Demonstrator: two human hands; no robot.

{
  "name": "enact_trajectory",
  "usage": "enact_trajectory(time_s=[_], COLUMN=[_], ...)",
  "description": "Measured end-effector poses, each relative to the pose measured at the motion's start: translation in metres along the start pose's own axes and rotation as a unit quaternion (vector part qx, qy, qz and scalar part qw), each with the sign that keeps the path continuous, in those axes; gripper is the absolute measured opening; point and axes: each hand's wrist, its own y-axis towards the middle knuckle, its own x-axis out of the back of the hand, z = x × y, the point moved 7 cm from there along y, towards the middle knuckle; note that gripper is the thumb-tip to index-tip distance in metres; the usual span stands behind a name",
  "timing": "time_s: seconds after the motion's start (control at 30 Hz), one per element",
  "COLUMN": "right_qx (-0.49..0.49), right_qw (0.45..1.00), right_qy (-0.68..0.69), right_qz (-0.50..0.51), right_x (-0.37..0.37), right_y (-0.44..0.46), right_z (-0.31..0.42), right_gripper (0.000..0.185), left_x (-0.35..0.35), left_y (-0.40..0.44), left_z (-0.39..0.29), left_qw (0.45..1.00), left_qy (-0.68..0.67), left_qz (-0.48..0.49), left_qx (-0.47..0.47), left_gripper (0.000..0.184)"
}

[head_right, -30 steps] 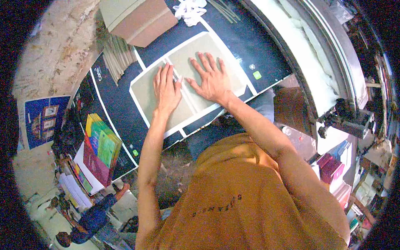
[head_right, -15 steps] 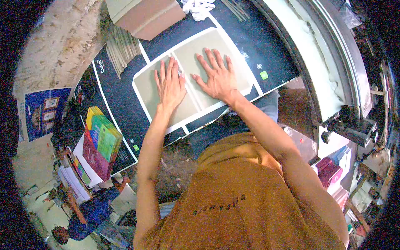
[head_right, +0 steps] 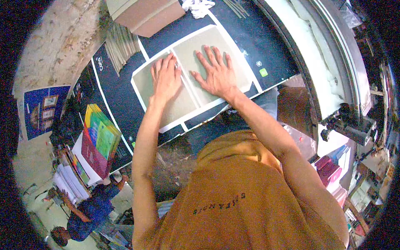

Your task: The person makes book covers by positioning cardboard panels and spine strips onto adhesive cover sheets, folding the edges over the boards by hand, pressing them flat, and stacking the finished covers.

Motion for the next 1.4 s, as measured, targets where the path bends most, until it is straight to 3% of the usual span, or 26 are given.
enact_trajectory(time_s=[0.13, 0.23, 0.27, 0.37, 0.4, 0.53, 1.4], right_qx=[0.001, 0.002, 0.007, 0.006, 0.007, 0.002, -0.008], right_qw=[1.000, 1.000, 1.000, 1.000, 1.000, 1.000, 1.000], right_qy=[-0.006, -0.002, 0.000, 0.005, 0.007, 0.008, 0.017], right_qz=[-0.008, -0.004, -0.006, -0.009, -0.012, -0.023, -0.025], right_x=[-0.003, -0.002, -0.001, -0.001, -0.002, -0.002, 0.000], right_y=[0.000, 0.001, 0.002, -0.003, -0.002, -0.001, -0.002], right_z=[0.001, 0.001, 0.001, -0.001, -0.001, 0.001, 0.002], right_gripper=[0.072, 0.072, 0.072, 0.072, 0.071, 0.071, 0.070], left_x=[0.001, 0.031, 0.026, 0.020, 0.012, -0.005, -0.008], left_y=[0.028, 0.018, 0.009, -0.026, -0.036, -0.057, -0.060], left_z=[0.027, 0.026, 0.023, -0.011, -0.014, -0.018, -0.019], left_qw=[0.988, 0.981, 0.981, 0.990, 0.993, 0.995, 0.996], left_qy=[-0.105, -0.143, -0.150, -0.101, -0.091, -0.068, -0.042], left_qz=[0.112, -0.130, -0.116, -0.023, 0.026, 0.040, 0.035], left_qx=[0.008, -0.017, -0.052, -0.090, -0.077, -0.068, -0.064], left_gripper=[0.053, 0.060, 0.078, 0.095, 0.111, 0.122, 0.125])
